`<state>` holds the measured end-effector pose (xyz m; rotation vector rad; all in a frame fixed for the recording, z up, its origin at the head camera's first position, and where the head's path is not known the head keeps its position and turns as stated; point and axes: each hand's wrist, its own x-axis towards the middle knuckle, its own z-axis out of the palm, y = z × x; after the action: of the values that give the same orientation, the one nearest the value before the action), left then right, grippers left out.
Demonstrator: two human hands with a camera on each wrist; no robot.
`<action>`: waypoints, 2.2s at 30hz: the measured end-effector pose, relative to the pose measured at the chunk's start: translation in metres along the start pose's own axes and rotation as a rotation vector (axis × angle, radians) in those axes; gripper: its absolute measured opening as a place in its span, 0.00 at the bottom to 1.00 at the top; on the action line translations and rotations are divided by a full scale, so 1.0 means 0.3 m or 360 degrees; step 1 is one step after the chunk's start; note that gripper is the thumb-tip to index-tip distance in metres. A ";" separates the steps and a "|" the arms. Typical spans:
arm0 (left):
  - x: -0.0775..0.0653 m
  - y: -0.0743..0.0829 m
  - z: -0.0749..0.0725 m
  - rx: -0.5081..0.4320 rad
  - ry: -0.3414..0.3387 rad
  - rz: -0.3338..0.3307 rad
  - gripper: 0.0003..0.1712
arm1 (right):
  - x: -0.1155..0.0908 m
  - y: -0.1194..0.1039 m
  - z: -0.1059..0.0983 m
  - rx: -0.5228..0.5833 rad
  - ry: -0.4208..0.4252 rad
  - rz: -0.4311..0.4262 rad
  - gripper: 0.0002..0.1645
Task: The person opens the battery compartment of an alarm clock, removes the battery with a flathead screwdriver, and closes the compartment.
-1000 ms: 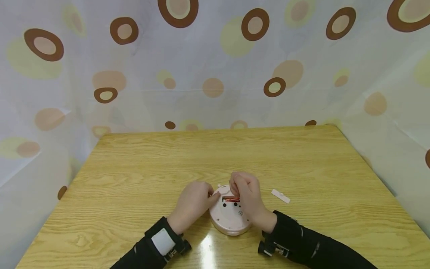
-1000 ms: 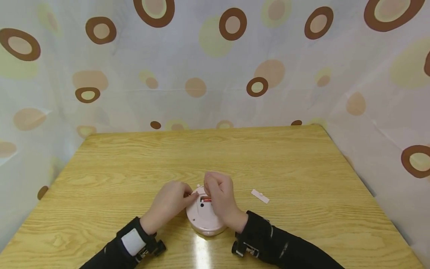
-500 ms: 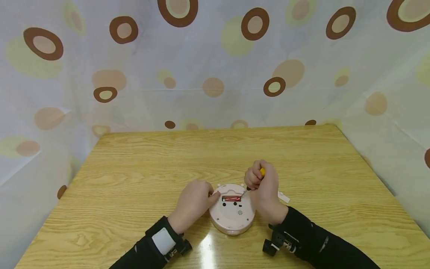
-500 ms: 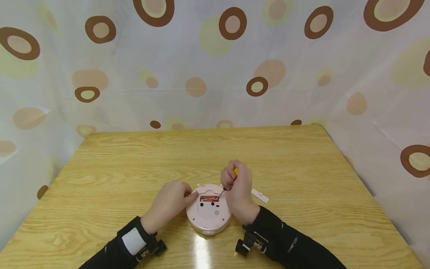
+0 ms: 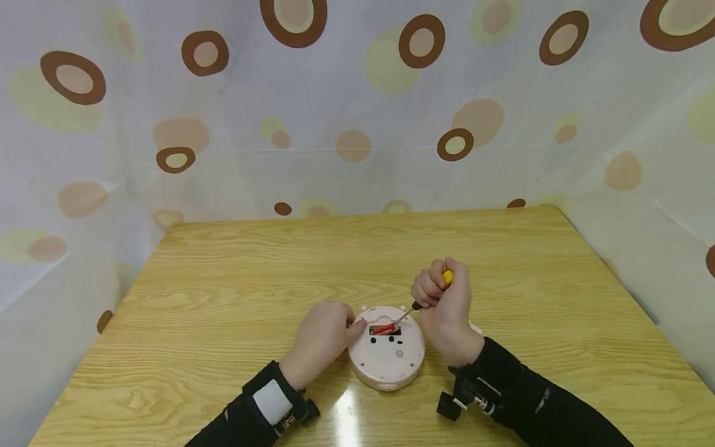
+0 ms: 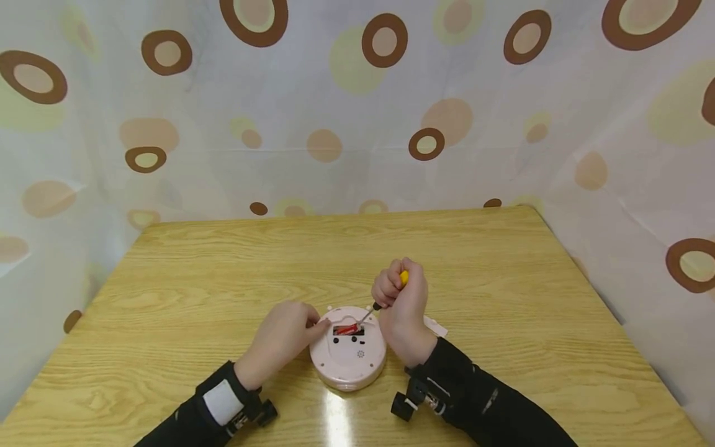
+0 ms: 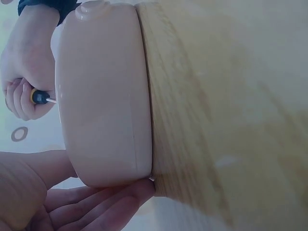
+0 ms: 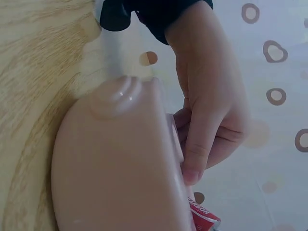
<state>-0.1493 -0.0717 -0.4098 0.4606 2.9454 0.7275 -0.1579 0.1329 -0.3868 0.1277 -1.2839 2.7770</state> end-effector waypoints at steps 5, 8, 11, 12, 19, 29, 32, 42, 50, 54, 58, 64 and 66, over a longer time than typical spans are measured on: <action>0.002 -0.003 0.002 -0.0001 0.0001 0.0009 0.20 | -0.005 0.003 0.000 -0.0049 0.0009 -0.0005 0.30; 0.002 -0.005 0.001 -0.0007 0.0002 0.0006 0.21 | -0.006 0.009 -0.006 -0.0073 0.0039 0.0003 0.29; 0.002 -0.005 0.000 -0.0012 0.0002 0.0005 0.20 | -0.007 0.015 -0.013 -0.0078 0.0059 0.0009 0.29; 0.002 -0.005 0.000 -0.0013 -0.0001 0.0003 0.20 | -0.006 0.016 -0.015 -0.0081 0.0062 0.0008 0.29; 0.002 -0.004 0.000 -0.0013 0.0005 0.0005 0.19 | -0.006 0.018 -0.020 -0.0103 0.0064 -0.0006 0.29; 0.003 -0.003 -0.003 -0.0017 0.0000 0.0000 0.22 | -0.001 0.007 -0.017 -0.0175 0.0036 -0.0035 0.29; 0.003 -0.003 -0.003 -0.0025 -0.0011 -0.0005 0.22 | -0.002 0.001 -0.014 -0.0211 -0.0004 -0.0034 0.29; 0.000 -0.006 -0.006 -0.0061 -0.0007 0.0013 0.28 | -0.006 -0.028 -0.015 -0.0412 -0.0261 -0.0115 0.29; 0.002 -0.006 -0.006 -0.0048 -0.0004 0.0023 0.28 | -0.002 -0.081 -0.012 -0.0521 -0.0248 -0.0152 0.29; 0.001 -0.007 -0.006 -0.0036 0.0002 0.0030 0.27 | 0.006 -0.103 -0.020 -0.0609 -0.0249 -0.0186 0.29; 0.000 -0.007 -0.005 -0.0039 -0.0001 0.0020 0.27 | 0.017 -0.120 -0.042 -0.0738 -0.0269 -0.0164 0.30; 0.000 -0.008 -0.004 -0.0058 -0.0005 0.0001 0.27 | 0.033 -0.151 -0.082 -0.0912 -0.0231 -0.0095 0.27; 0.001 -0.009 -0.003 -0.0056 -0.0002 0.0002 0.26 | 0.038 -0.167 -0.092 -0.0958 -0.0199 -0.0061 0.25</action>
<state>-0.1504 -0.0743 -0.4101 0.4603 2.9263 0.7772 -0.1651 0.1867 -0.3653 0.2800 -2.0490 2.2535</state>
